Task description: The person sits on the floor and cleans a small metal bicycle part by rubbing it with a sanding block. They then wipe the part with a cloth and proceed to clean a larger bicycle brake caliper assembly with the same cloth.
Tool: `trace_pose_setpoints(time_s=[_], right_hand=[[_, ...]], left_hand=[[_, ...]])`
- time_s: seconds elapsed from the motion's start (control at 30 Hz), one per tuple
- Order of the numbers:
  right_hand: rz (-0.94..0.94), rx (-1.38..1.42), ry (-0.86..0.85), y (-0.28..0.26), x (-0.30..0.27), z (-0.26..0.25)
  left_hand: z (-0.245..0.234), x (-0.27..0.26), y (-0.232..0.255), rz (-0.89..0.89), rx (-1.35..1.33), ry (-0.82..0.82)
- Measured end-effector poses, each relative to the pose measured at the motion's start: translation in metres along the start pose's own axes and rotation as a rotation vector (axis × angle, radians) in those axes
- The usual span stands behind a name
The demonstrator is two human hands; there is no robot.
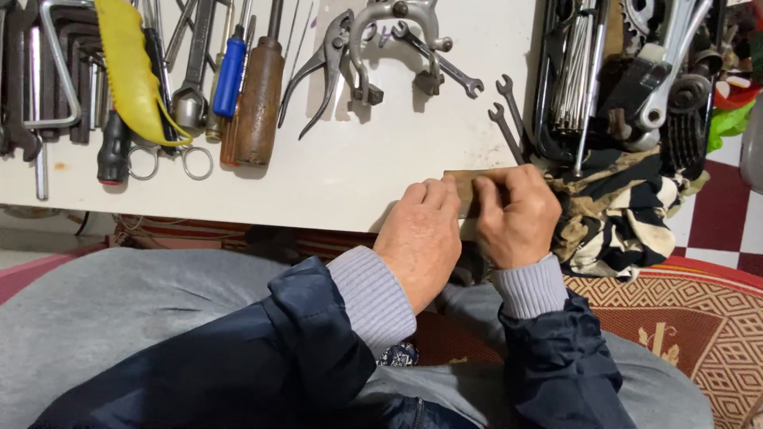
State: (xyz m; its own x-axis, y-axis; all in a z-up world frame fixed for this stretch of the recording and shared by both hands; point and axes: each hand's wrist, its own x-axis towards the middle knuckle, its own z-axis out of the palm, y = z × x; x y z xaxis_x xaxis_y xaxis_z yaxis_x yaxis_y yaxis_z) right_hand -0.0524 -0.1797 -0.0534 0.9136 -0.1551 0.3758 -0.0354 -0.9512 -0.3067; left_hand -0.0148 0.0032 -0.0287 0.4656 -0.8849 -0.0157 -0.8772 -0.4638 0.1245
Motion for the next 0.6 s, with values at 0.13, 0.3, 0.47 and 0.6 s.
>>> trace_pose_setpoints(time_s=[0.13,0.3,0.47,0.6], right_hand=[[0.019,0.054,-0.061,-0.003,0.006,-0.01],[0.15,0.113,-0.045,-0.023,0.007,-0.008],[0.172,0.124,-0.03,-0.012,0.009,-0.008],[0.56,0.469,-0.082,-0.03,0.013,-0.016]], left_hand=[[-0.002,0.002,-0.001,0.01,0.012,-0.02],[0.006,0.004,-0.003,0.004,0.017,0.029],[0.006,0.001,0.0,-0.021,0.003,0.039],[0.004,0.001,0.0,-0.021,-0.013,0.071]])
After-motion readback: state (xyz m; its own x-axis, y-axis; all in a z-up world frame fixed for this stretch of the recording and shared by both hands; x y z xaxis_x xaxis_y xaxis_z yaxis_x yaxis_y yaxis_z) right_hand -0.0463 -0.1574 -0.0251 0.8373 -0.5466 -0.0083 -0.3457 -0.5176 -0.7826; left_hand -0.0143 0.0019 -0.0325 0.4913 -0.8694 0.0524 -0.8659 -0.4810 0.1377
